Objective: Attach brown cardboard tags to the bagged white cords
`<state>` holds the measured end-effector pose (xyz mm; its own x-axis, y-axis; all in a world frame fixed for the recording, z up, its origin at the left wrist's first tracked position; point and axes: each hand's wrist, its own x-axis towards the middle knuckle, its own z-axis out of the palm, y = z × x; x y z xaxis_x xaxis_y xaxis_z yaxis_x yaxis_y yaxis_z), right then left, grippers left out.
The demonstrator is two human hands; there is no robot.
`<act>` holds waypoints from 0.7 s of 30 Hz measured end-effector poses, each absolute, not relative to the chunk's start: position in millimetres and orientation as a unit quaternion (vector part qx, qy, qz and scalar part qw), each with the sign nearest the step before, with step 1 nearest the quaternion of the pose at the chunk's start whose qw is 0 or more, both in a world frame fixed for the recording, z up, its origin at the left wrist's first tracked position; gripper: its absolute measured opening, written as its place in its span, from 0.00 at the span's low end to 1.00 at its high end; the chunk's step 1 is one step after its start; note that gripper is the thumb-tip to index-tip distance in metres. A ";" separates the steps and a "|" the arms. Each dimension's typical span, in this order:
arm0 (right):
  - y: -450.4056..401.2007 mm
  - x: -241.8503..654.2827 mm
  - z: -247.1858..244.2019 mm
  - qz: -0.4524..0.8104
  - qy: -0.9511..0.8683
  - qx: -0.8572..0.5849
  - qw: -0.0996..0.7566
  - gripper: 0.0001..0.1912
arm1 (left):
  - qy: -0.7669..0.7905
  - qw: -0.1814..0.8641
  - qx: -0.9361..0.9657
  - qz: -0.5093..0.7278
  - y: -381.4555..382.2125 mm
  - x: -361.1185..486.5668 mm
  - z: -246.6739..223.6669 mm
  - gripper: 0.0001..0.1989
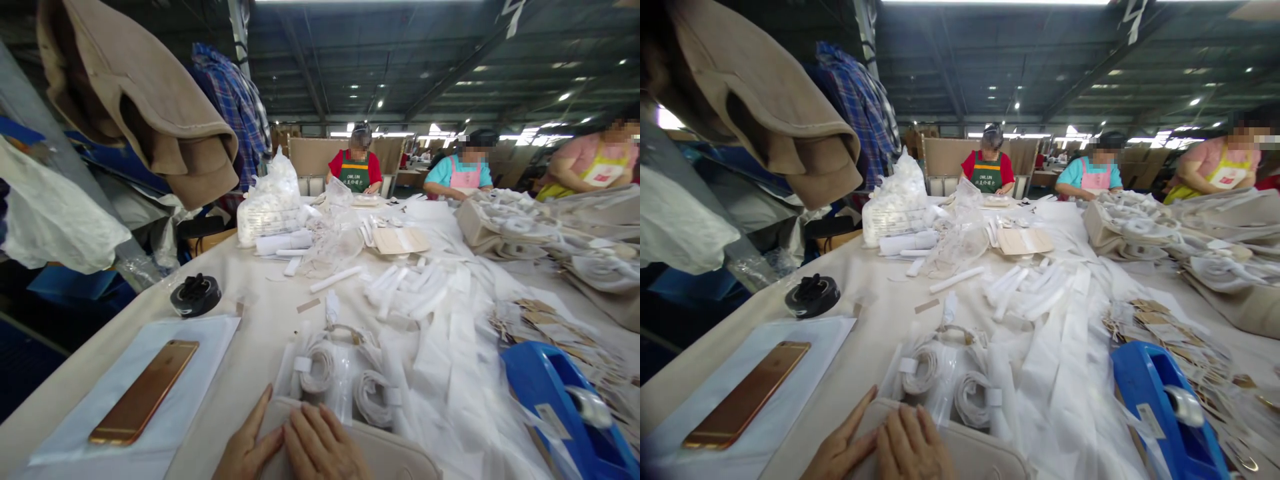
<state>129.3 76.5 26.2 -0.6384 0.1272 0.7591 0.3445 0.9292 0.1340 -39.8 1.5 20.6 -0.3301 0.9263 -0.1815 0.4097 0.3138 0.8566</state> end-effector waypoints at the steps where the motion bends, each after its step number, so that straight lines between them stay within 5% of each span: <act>1: 80.4 141.7 21.7 -0.148 -0.902 -0.127 0.386 0.15 | 0.736 0.356 0.451 0.358 1.6 -38.3 24.3 0.37; 7: 87.2 167.8 34.7 -0.080 -0.961 -0.119 0.234 0.33 | 0.745 0.381 0.416 0.358 7.9 -29.0 47.9 0.49; 21: 63.9 189.1 36.2 -0.014 -0.969 -0.194 0.155 0.39 | 0.737 0.388 0.385 0.398 -0.7 -22.8 60.6 0.51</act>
<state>189.1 63.9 36.2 -0.8770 0.3707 0.3056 0.3792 0.9247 -0.0337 -22.8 -0.7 60.6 -0.4020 0.8762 -0.2659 0.2580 0.3870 0.8853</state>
